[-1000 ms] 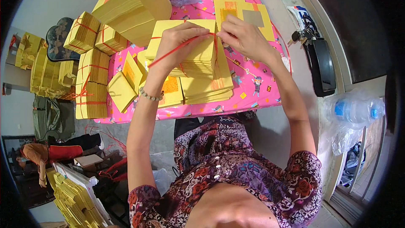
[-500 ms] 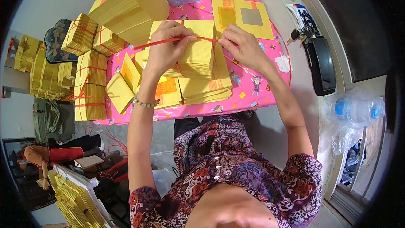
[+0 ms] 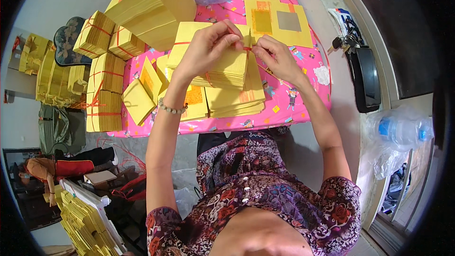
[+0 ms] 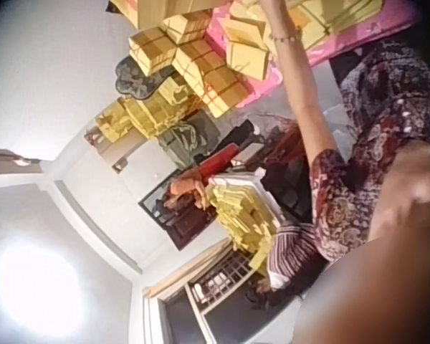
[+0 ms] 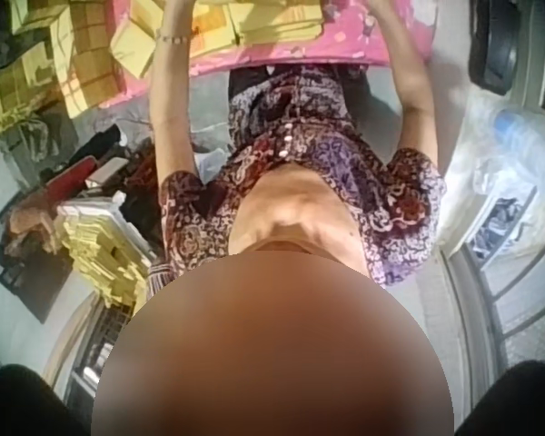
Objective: Bundling and tying stacks of Joss paper with red string.
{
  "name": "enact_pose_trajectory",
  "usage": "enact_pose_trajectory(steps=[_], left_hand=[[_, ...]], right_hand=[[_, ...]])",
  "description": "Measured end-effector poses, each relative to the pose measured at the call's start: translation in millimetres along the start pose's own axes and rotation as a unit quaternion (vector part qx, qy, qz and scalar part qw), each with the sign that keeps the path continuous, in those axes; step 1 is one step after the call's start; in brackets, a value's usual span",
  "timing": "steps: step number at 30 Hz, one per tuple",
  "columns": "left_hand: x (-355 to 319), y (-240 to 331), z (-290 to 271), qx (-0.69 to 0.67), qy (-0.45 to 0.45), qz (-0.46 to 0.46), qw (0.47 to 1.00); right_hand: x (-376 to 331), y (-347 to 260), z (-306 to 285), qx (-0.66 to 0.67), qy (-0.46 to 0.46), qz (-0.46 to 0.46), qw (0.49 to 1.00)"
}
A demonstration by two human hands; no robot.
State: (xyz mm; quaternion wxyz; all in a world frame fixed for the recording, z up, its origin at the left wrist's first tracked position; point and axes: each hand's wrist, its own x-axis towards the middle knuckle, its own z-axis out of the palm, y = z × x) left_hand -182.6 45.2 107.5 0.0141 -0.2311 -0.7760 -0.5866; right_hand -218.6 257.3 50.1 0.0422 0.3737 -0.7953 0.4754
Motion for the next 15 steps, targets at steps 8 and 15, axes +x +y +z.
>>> enact_pose_trajectory(steps=[8,15], left_hand=[[-3,-7,-12,0.005,0.02,0.01,1.0],[0,-8,-14,-0.059,0.012,0.008,0.998]], right_hand=[[1,16,7,-0.018,0.026,-0.021,0.999],[3,10,10,-0.022,0.026,-0.005,0.999]])
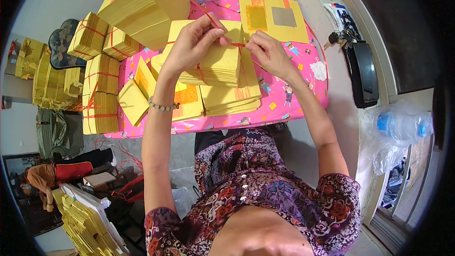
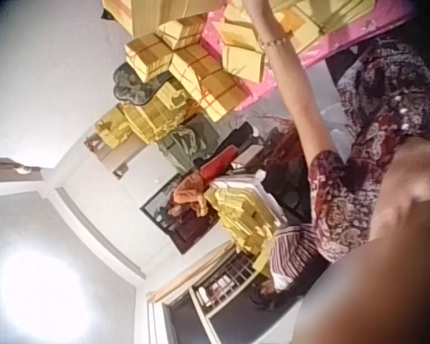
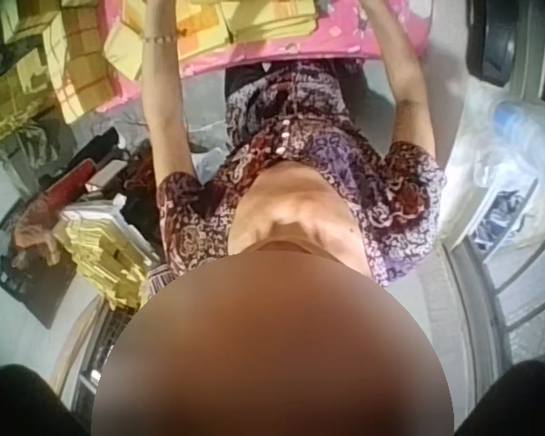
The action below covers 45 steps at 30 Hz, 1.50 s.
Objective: Bundling and tying stacks of Joss paper with red string.
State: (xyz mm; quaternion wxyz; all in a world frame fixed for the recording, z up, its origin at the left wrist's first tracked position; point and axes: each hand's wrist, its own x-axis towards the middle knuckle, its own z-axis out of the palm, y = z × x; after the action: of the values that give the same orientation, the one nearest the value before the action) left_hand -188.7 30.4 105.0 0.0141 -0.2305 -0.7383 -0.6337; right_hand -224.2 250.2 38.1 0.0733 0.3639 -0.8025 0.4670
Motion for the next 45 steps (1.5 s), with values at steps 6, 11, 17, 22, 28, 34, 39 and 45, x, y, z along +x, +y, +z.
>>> enact_pose_trajectory(steps=[6,11,17,22,28,34,39,45], left_hand=[[-1,-4,2,0.025,0.003,-0.017,1.0],[3,-7,6,0.064,0.023,-0.006,0.998],[11,-3,13,0.159,0.043,-0.039,0.986],[21,8,16,0.231,0.001,-0.075,0.97],[26,5,11,0.193,-0.009,-0.07,0.979],[26,5,12,0.287,-0.054,-0.068,0.954],[19,-2,13,0.207,-0.02,-0.031,0.978],[18,-8,19,0.191,0.023,-0.05,0.98]], right_hand=[[-3,5,3,-0.008,0.009,-0.01,1.0],[-6,4,-2,-0.026,0.017,-0.028,0.999],[-10,-10,-8,-0.112,0.044,-0.055,0.991],[1,-31,-21,-0.261,0.122,-0.192,0.938],[41,-32,-18,-0.271,0.203,-0.365,0.867],[44,-24,-13,-0.198,0.126,-0.244,0.941],[50,-25,-13,-0.123,0.113,-0.201,0.965],[46,-39,-23,-0.041,0.044,-0.078,0.995]])
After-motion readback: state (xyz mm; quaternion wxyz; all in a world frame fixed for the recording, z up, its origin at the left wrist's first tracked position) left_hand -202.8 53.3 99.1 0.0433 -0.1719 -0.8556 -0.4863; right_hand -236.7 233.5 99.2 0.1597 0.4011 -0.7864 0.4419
